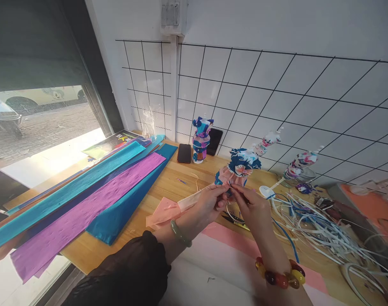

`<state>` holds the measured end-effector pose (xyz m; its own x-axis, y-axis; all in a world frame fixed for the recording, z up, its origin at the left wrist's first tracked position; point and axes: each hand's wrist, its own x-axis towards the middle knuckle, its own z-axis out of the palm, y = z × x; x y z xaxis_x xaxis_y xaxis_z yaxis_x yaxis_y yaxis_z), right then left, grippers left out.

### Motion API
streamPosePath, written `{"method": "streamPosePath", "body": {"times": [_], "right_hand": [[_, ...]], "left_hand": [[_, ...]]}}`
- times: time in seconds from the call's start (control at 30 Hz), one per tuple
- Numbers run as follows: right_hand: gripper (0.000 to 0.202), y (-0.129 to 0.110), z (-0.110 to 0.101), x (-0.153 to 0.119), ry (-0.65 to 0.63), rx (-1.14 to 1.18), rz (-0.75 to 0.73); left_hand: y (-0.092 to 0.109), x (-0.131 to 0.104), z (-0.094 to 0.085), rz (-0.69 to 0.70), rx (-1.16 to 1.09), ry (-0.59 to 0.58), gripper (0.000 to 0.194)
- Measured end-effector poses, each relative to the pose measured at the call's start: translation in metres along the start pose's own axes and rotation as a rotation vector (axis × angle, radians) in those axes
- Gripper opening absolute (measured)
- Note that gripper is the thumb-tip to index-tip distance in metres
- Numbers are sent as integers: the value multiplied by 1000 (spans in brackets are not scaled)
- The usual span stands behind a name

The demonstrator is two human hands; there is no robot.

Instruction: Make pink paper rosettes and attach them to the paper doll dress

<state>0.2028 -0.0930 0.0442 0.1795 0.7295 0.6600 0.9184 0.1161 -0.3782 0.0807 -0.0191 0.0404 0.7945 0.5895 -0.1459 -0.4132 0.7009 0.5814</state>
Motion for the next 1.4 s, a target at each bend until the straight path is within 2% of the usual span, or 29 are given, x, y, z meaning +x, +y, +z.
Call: {"method": "streamPosePath", "body": {"times": [0.4, 0.53, 0.67, 0.77, 0.87, 1.03, 1.13, 1.23, 1.4], "right_hand": [[37, -6, -7, 1, -34, 70, 188], [41, -7, -19, -5, -68, 173, 300], [43, 1, -38, -24, -162, 175, 427], [43, 18, -57, -44, -219, 99, 488], [43, 47, -79, -66, -259, -20, 572], [41, 103, -120, -101, -242, -257, 715], [40, 126, -138, -115, -249, -355, 757], [43, 139, -141, -117, -264, -423, 756], [42, 155, -127, -101, -316, -523, 714]], "left_hand": [[2, 0, 5, 1, -4, 46, 24], [2, 0, 5, 1, 22, 64, 27], [-1, 4, 1, 12, 28, 82, 32], [-2, 6, -1, -4, 24, 75, 30], [-2, 6, -2, -11, 21, 80, 29], [0, 4, 2, -18, 25, 98, 29], [1, 3, 5, -22, 28, 109, 30], [2, 3, 5, -23, 33, 107, 30], [3, 4, 2, -17, 38, 103, 28]]}}
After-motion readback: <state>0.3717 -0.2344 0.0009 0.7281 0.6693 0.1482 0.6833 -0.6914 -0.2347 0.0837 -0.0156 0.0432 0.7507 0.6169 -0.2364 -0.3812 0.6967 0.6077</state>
